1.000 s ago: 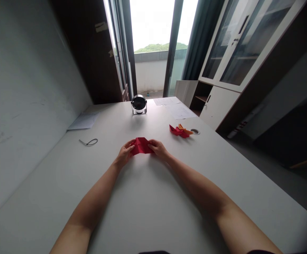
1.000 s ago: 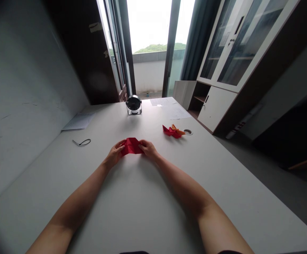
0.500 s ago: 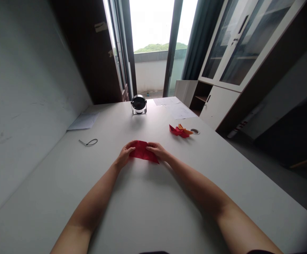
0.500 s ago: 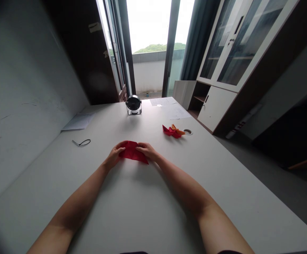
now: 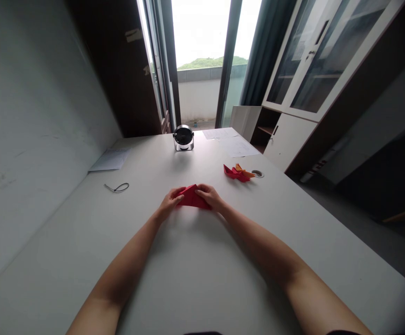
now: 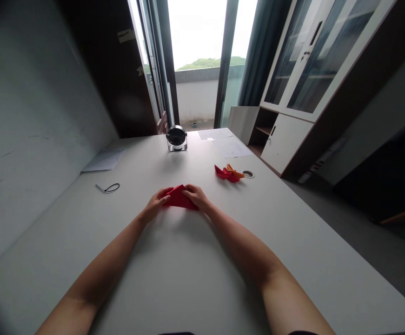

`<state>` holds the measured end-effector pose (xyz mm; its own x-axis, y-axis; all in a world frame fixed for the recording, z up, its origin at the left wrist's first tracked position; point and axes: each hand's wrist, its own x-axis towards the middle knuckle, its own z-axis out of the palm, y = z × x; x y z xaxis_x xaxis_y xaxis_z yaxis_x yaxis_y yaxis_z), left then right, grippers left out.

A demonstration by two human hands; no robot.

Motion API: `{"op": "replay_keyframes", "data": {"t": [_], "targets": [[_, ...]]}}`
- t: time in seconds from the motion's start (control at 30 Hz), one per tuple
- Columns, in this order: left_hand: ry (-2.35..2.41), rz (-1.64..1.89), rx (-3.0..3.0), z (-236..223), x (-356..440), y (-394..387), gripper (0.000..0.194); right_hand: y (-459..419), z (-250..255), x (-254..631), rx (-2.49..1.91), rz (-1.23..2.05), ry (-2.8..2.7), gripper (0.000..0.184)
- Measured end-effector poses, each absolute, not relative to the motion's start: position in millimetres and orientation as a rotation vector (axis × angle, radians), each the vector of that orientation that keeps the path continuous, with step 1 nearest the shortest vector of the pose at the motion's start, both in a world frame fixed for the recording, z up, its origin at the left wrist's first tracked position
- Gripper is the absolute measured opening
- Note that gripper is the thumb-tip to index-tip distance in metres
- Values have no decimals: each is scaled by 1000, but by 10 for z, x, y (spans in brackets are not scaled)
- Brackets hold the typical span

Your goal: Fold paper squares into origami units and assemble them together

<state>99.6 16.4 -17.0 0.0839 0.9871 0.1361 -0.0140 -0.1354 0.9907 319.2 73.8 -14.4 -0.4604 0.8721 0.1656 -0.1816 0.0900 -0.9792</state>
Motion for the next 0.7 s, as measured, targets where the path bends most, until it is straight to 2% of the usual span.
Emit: {"op": "replay_keyframes", "data": {"t": [0.17,0.43,0.7], "targets": [[1132,1258,1420,-157,1004,165,44,759,-166,3172,-766,1404,-1545,36],[1056,1115,1282,-172,1013,133,49,792,-205,3172,-812,1173,-1638,33],[1033,1304,1153,-251,1031,211,48,854,-313,3164,-838,1266,-1670,38]]}}
